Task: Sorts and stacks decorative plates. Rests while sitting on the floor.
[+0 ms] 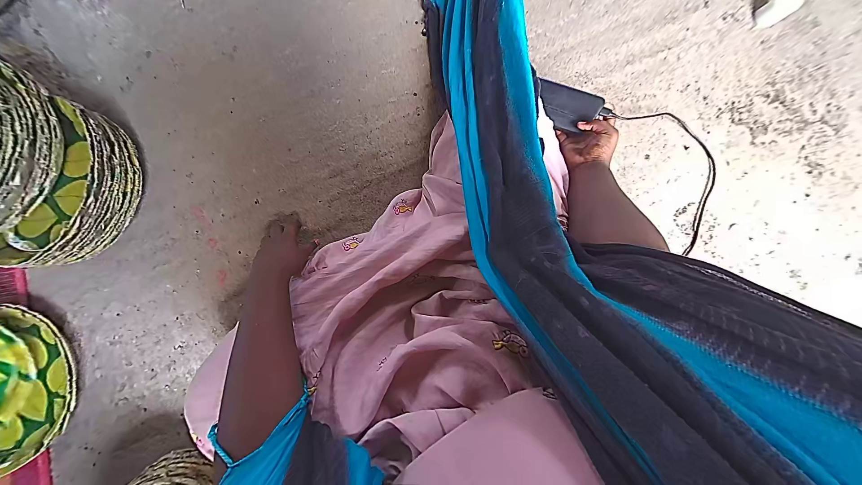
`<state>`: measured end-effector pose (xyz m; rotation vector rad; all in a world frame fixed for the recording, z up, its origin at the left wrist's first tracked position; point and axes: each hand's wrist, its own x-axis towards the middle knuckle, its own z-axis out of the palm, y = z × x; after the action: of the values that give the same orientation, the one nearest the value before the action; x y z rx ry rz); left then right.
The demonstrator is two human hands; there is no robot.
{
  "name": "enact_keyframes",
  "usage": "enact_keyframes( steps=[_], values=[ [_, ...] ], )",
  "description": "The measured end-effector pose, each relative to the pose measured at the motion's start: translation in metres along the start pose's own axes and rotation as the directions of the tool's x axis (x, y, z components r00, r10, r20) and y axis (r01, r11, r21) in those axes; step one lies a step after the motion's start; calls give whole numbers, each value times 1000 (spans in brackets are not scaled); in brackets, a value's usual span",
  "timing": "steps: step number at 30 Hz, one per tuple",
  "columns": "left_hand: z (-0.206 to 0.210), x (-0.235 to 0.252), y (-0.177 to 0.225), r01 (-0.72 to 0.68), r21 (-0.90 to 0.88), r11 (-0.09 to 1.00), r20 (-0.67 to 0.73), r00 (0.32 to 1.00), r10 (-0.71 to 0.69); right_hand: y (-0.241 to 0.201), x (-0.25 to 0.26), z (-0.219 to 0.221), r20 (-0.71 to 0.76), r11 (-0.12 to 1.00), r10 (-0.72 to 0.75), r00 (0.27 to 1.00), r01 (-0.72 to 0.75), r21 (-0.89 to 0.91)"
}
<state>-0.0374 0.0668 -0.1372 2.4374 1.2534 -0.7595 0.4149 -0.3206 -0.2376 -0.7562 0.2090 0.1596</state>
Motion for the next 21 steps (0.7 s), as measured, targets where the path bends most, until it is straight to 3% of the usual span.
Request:
enact_keyframes(
  steps=[21],
  values=[
    [-2,-2,0,5,-35,999,4,1000,-5,-1,1,-1,1,1000,-7,1000,7,-4]
  ],
)
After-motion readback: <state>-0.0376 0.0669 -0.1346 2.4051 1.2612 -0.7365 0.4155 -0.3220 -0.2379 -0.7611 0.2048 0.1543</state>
